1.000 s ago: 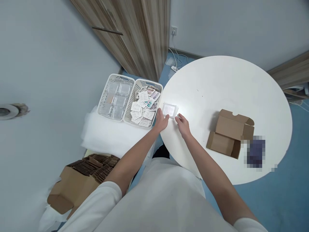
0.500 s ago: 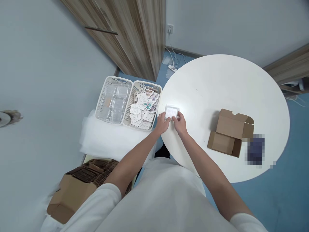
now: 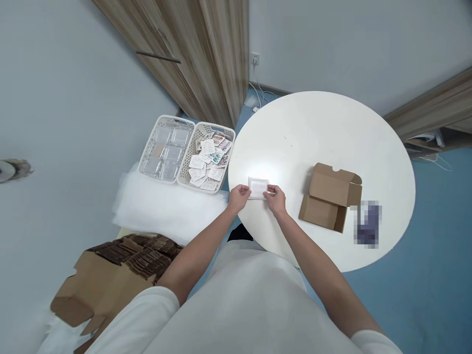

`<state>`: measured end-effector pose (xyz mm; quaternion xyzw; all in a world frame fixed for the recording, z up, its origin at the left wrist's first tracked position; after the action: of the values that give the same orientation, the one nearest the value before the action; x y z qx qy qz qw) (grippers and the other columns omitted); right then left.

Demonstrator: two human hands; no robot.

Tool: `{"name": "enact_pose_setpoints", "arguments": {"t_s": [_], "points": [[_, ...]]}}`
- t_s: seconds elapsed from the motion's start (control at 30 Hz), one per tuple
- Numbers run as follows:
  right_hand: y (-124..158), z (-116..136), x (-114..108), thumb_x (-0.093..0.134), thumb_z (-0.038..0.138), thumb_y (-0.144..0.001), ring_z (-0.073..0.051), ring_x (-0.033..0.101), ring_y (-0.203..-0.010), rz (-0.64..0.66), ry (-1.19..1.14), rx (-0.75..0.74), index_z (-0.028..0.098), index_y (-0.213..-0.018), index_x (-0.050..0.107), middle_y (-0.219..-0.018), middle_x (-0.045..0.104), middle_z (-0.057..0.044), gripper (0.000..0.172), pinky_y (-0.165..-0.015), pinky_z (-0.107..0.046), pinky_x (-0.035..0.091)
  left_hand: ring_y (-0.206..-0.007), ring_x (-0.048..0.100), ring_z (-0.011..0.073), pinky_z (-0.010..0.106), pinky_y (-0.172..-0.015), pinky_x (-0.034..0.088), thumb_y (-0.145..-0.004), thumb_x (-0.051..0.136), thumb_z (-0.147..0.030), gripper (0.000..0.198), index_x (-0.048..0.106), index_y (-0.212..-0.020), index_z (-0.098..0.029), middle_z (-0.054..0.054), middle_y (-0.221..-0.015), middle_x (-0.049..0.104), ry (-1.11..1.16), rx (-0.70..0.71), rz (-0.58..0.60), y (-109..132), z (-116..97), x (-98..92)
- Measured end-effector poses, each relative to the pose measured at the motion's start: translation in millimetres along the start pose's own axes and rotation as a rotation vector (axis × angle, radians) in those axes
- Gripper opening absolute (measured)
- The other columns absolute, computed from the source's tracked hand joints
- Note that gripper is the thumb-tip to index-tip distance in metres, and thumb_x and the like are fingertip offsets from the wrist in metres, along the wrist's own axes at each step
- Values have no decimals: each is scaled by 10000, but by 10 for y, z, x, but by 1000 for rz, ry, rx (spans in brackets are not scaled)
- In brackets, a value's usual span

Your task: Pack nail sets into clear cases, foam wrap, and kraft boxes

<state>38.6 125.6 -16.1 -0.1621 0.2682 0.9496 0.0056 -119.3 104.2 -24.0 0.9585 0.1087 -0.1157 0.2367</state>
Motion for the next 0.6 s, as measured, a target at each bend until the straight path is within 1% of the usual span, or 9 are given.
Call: {"name": "enact_pose_setpoints", "arguments": {"t_s": [0.13, 0.27, 0.43, 0.5, 0.6], "points": [[160, -53, -293, 553, 299, -663, -127, 576, -698, 19, -26, -57, 212, -1003, 557, -1046, 599, -38, 351, -685, -306, 485, -767, 606, 119, 273, -749, 496, -716, 583, -221, 170, 560, -870, -150, 65, -902, 629, -15, 49, -27, 248, -105, 202], [337, -108, -683, 555, 310, -679, -118, 564, -677, -14, -41, -123, 202, -1021, 551, -1060, 587, -51, 359, -693, -309, 486, -754, 607, 118, 268, -731, 501, -721, 579, -236, 196, 550, -896, -154, 66, -913, 623, -51, 141, -6, 503, -299, 469], [535, -265, -1262, 537, 324, -710, -123, 568, -729, -103, -72, -233, 178, -1053, 542, -1119, 526, -95, 373, -726, -307, 491, -732, 609, 125, 261, -674, 510, -743, 557, -262, 170, 565, -893, -183, 41, -916, 627, -170, 237, 90, 781, -557, 924], [576, -353, -1492, 528, 312, -718, -127, 569, -752, -147, -60, -265, 175, -1063, 534, -1124, 518, -96, 371, -735, -308, 491, -738, 612, 129, 258, -673, 510, -752, 541, -247, 153, 568, -892, -191, 32, -913, 631, -215, 282, 140, 863, -641, 1131], [585, -489, -1787, 517, 277, -720, -132, 571, -755, -189, 7, -269, 181, -1079, 511, -1090, 539, -82, 372, -733, -312, 488, -745, 618, 132, 263, -700, 505, -767, 514, -209, 158, 567, -915, -201, 23, -932, 632, -295, 320, 218, 945, -729, 1426]]}}
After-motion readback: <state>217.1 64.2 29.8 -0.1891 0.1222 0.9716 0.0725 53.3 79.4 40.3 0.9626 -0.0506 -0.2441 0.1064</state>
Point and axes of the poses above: each hand's wrist, its own y-axis away from the middle knuckle, its own x-axis out of the palm, z = x × y, the point moved 1 cm from there along -y, towards the middle knuckle
